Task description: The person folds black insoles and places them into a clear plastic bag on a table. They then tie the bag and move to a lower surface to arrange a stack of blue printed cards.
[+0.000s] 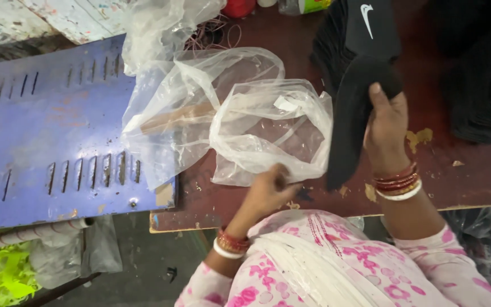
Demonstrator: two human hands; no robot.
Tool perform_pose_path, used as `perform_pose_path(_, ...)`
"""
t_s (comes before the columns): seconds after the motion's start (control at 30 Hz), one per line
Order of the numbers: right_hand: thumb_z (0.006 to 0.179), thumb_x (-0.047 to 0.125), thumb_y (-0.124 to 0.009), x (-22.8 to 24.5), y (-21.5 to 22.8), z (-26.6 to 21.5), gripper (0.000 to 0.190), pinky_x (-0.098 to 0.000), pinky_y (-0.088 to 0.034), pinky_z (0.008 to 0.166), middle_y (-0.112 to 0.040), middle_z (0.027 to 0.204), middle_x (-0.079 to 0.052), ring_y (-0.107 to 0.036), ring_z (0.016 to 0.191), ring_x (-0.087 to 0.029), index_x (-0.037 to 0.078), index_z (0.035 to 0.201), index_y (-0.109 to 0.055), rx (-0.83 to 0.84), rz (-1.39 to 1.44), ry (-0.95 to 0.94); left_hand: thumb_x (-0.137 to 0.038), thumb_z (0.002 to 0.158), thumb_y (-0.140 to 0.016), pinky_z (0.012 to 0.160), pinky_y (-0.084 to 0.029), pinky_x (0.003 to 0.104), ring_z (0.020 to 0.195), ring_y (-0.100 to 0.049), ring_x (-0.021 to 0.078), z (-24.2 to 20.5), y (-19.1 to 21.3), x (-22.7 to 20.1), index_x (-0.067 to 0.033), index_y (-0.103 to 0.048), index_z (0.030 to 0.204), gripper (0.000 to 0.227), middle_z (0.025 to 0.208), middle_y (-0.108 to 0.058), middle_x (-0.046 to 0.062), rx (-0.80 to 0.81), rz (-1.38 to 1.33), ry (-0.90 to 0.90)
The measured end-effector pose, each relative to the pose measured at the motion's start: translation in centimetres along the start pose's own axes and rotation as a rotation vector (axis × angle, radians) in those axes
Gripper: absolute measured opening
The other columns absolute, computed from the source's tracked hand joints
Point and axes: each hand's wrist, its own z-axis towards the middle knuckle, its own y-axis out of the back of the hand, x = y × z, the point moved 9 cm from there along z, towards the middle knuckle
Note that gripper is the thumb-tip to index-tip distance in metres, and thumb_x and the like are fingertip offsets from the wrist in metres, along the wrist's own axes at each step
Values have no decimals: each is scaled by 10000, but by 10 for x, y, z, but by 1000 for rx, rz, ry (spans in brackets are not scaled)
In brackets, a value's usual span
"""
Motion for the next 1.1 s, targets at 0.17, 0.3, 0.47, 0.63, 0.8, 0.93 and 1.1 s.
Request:
perform_pose_path(0.17, 1139, 92, -543, -40, 17, 15, 266, -383, -543, 1080, -698, 1274, -119, -673, 1200, -248, 14, 1382, -616, 223, 222, 26, -350, 896, -753, 603, -505, 416, 639, -656, 312, 9, 79, 39, -35, -612, 1300, 531, 738, -670, 173, -450, 336, 100)
perform_pose_path(0.3, 1021, 97, -593, -28, -108, -13, 257, -460, -384, 1260, -675, 1308, -139, -597, 1312, -294, 114, 1257, -693, 802, -58, 260, -282, 795, -749, 694, -554, 466, 794, -716, 371, 51, 50, 110, -101, -676, 1245, 491, 869, -725, 185, -225, 757, -24)
perform_pose_path(0.47, 760, 10, -628, -198, -42, -37, 348, -406, -411, 1159, -748, 1198, -98, -664, 1179, -283, 119, 1049, -789, 1327, -823, -105, -172, 794, -693, 770, -549, 469, 874, -711, 376, 13, 81, 114, -139, -780, 1028, 252, 920, -743, 167, -78, 821, 106)
perform_pose_path(0.63, 578, -40, -603, -150, -23, -42, 443, -468, -362, 1062, -711, 1240, -171, -565, 1229, -416, 93, 947, -811, 1412, -925, 244, -53, 826, -718, 875, -518, 391, 969, -657, 340, -62, 142, 58, -109, -546, 1427, 628, 1039, -683, 200, 16, 233, -42)
perform_pose_path(0.8, 917, -98, -559, -33, 53, 78, 243, -366, -563, 1012, -749, 1127, -116, -710, 1084, -271, 37, 1035, -724, 378, -1058, 319, -22, 933, -611, 941, -581, 338, 1054, -767, 245, -109, 227, 146, -180, -748, 1290, 414, 1139, -777, 126, -712, 549, 258)
perform_pose_path(0.93, 1058, 68, -623, -19, 129, 169, 143, -343, -589, 975, -763, 1152, -142, -715, 1058, -272, 14, 1148, -720, -29, -955, 276, -455, 636, -859, 1034, -409, 502, 1255, -529, 413, -49, 206, 40, -82, -659, 1376, 852, 1385, -603, 230, -807, 823, 379)
perform_pose_path(1.1, 984, 465, -684, -98, 198, 251, 840, -413, -460, 1013, -527, 1387, -351, -541, 1262, -390, -150, 1493, -422, 110, -1194, -9, -492, 874, -774, 1251, -305, 453, 1468, -421, 377, 115, 85, 0, 45, -330, 1569, 984, 1537, -472, 260, -416, 240, -243)
